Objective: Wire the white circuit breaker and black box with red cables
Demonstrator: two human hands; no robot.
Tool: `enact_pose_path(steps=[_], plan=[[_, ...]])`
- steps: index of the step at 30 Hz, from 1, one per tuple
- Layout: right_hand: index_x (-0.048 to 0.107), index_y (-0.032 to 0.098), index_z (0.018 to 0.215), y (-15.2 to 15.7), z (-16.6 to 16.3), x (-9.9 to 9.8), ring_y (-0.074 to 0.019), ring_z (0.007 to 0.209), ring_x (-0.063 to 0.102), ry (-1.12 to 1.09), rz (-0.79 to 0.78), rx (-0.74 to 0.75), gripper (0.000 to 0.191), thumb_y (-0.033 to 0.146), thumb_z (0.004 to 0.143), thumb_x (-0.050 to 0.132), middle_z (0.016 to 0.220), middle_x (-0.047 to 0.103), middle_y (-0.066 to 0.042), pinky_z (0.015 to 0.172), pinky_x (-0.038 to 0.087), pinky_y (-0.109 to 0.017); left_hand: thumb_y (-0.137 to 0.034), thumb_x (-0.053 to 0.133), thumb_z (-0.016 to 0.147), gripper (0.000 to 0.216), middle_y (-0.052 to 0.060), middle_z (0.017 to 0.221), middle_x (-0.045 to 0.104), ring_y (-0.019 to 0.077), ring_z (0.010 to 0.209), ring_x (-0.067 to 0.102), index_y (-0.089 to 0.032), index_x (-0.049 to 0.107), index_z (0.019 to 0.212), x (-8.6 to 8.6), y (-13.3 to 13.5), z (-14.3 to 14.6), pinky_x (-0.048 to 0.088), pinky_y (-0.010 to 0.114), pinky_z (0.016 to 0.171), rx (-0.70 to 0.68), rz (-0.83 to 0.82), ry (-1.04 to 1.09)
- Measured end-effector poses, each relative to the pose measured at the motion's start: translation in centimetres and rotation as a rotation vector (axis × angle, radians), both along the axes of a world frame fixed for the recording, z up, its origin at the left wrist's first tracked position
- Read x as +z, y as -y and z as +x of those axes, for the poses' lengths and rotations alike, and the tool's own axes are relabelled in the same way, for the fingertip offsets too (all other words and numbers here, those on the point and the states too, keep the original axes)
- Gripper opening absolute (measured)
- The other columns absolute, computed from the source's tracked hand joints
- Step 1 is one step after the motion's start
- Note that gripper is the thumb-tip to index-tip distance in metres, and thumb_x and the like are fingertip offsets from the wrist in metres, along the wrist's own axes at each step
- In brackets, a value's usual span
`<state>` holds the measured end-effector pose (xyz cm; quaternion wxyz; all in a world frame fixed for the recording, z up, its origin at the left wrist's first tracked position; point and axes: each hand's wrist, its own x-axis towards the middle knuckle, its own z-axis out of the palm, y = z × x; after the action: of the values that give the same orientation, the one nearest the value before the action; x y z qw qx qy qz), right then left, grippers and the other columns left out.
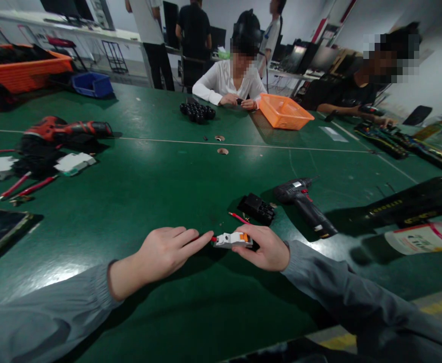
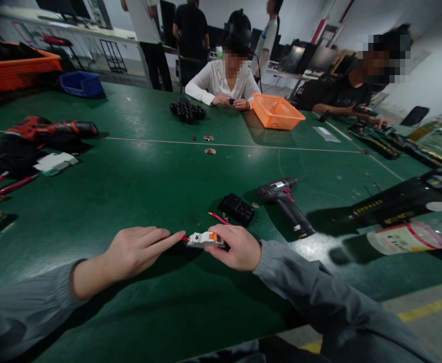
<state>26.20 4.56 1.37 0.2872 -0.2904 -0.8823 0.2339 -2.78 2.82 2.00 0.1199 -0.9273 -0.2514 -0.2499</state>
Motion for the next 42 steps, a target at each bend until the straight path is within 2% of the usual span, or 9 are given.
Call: enact_pose_path(steps=[12, 19, 29, 42], plan=[[0.057, 0.018, 0.105, 0.1, -0.1, 0.4, -0.0152, 0.068, 0.057, 0.076, 0.052, 0.065, 0.016, 0.028, 0.092, 0.060, 0.080, 0.063, -0.003, 0.062, 0.046, -0.027, -0.013, 0.043, 0.097, 0.032, 0.003, 0.088, 0.069, 0.0114, 0.064, 0.057, -0.013, 0.056, 0.126, 0.3, -0.2, -0.3, 0.042, 0.023, 0.052, -0.030, 0.035, -0.043], [0.056, 0.018, 0.108, 0.1, -0.1, 0.0, -0.0159, 0.068, 0.062, 0.042, 0.028, -0.028, 0.022, 0.029, 0.090, 0.061, 0.085, 0.067, -0.005, 0.061, 0.049, -0.027, -0.013, 0.045, 0.096, 0.036, 0.005, 0.092, 0.069, 0.0102, 0.068, 0.060, -0.012, 0.054, 0.131, -0.2, -0.2, -0.3, 0.047, 0.020, 0.056, 0.011, 0.005, -0.057], [0.054, 0.019, 0.112, -0.4, 0.8, -0.6, -0.0159, 0.069, 0.065, 0.021, 0.026, -0.059, 0.026, 0.028, 0.089, 0.064, 0.088, 0.068, -0.005, 0.061, 0.050, -0.027, -0.016, 0.046, 0.098, 0.032, 0.004, 0.092, 0.071, 0.0110, 0.068, 0.064, -0.012, 0.054, 0.129, -0.5, -0.5, -0.5, 0.049, 0.023, 0.057, 0.025, -0.020, -0.016], [0.056, 0.018, 0.111, -0.5, 0.8, -0.8, -0.0161, 0.070, 0.065, 0.021, 0.029, -0.033, 0.026, 0.029, 0.089, 0.065, 0.088, 0.069, -0.005, 0.063, 0.051, -0.028, -0.011, 0.047, 0.097, 0.033, 0.004, 0.092, 0.071, 0.0124, 0.069, 0.062, -0.010, 0.052, 0.129, -0.5, -0.3, -0.4, 0.046, 0.025, 0.056, 0.006, 0.007, -0.091]])
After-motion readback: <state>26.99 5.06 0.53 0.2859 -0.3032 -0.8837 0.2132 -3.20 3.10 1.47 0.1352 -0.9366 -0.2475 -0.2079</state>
